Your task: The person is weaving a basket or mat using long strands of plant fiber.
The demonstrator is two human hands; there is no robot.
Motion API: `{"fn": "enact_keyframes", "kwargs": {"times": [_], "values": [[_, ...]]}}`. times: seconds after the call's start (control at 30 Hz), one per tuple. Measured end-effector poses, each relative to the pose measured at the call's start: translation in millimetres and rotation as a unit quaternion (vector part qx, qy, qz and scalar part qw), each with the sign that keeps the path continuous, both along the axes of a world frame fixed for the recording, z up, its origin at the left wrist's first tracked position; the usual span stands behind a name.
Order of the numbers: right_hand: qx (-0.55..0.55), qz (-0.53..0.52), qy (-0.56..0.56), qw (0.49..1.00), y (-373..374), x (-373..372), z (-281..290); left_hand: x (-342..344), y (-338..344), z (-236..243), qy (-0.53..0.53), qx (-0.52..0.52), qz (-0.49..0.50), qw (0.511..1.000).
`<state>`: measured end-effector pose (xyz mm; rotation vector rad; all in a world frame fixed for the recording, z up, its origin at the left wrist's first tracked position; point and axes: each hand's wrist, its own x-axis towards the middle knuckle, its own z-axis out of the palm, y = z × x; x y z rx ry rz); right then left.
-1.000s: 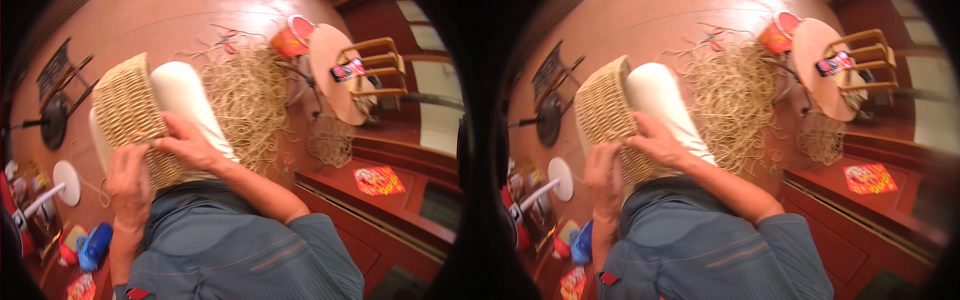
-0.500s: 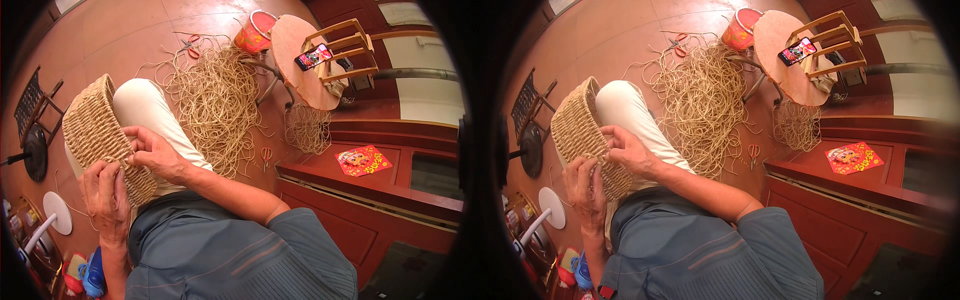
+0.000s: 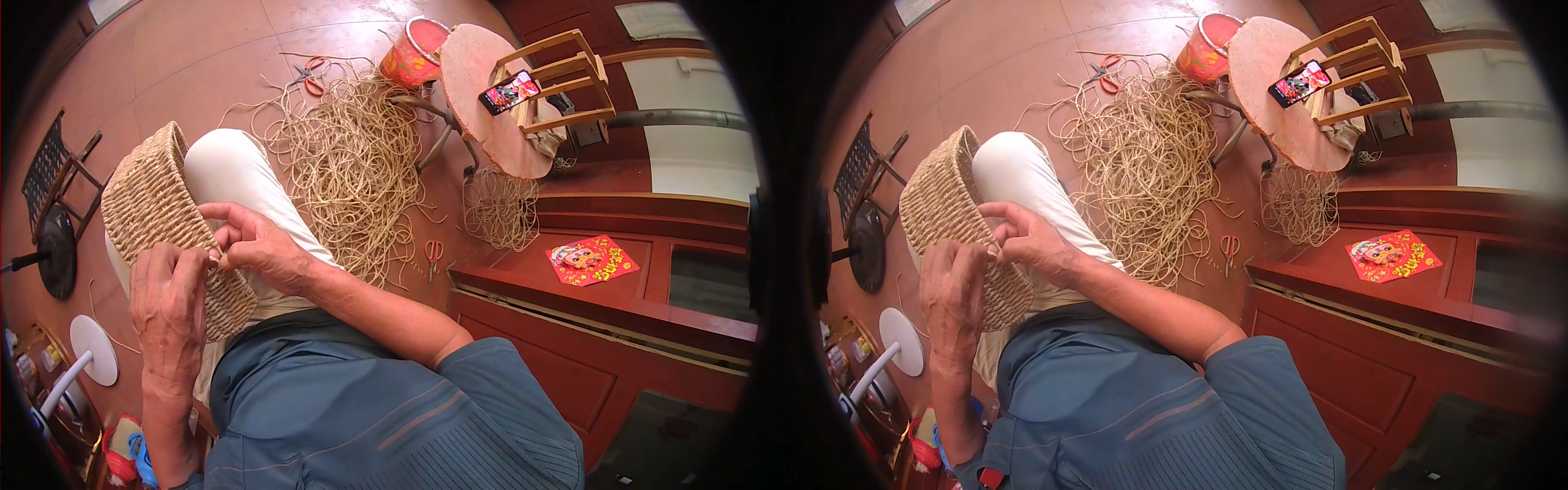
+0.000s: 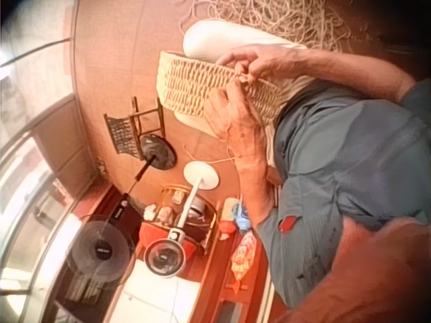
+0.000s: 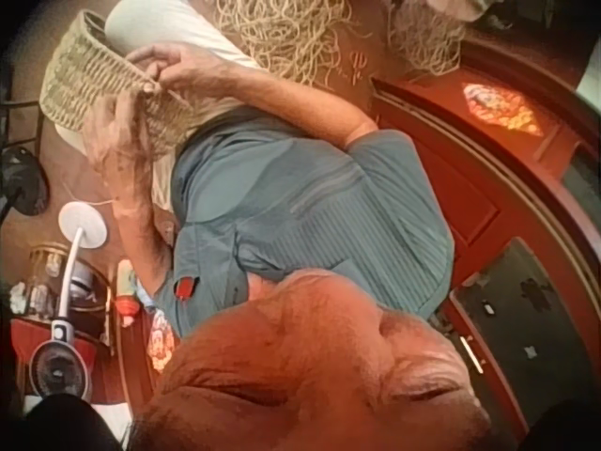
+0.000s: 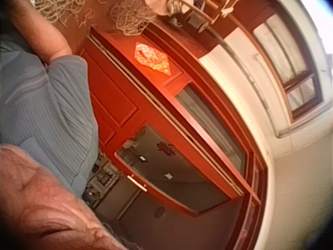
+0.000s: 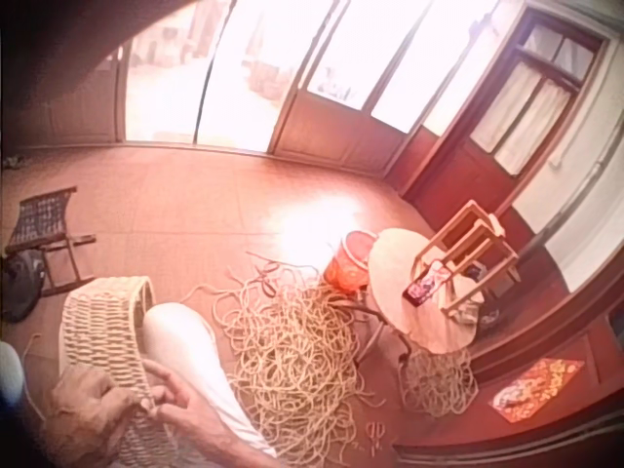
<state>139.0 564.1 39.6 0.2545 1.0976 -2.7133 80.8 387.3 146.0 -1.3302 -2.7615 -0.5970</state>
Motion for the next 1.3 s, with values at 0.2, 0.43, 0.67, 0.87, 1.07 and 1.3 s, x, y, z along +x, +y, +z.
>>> {"fn": "enact_keyframes", "kwargs": {"times": [0.2, 0.43, 0.67, 0.87, 1.07, 1.3], "values": [[-0.003, 0.0, 0.002, 1.0, 2, 3, 0, -9, 4, 8, 0.009, -0.029, -0.037, 0.999], [0.019, 0.009, 0.008, 1.0, 4, 5, -1, -19, 6, 12, -0.02, -0.043, -0.072, 0.996], [0.065, -0.016, -0.001, 0.998, 7, 21, 21, -13, 11, 4, 0.01, -0.006, -0.084, 0.996], [0.269, -0.116, 0.062, 0.954, -6, 46, 16, 3, 32, -1, 0.044, 0.071, -0.138, 0.987], [0.232, -0.137, -0.012, 0.963, -13, 46, 7, 5, 27, -3, 0.03, 0.07, -0.127, 0.989], [0.048, -0.161, -0.036, 0.985, 9, 42, 21, -24, -18, 4, -0.181, 0.297, 0.111, 0.931]]}}
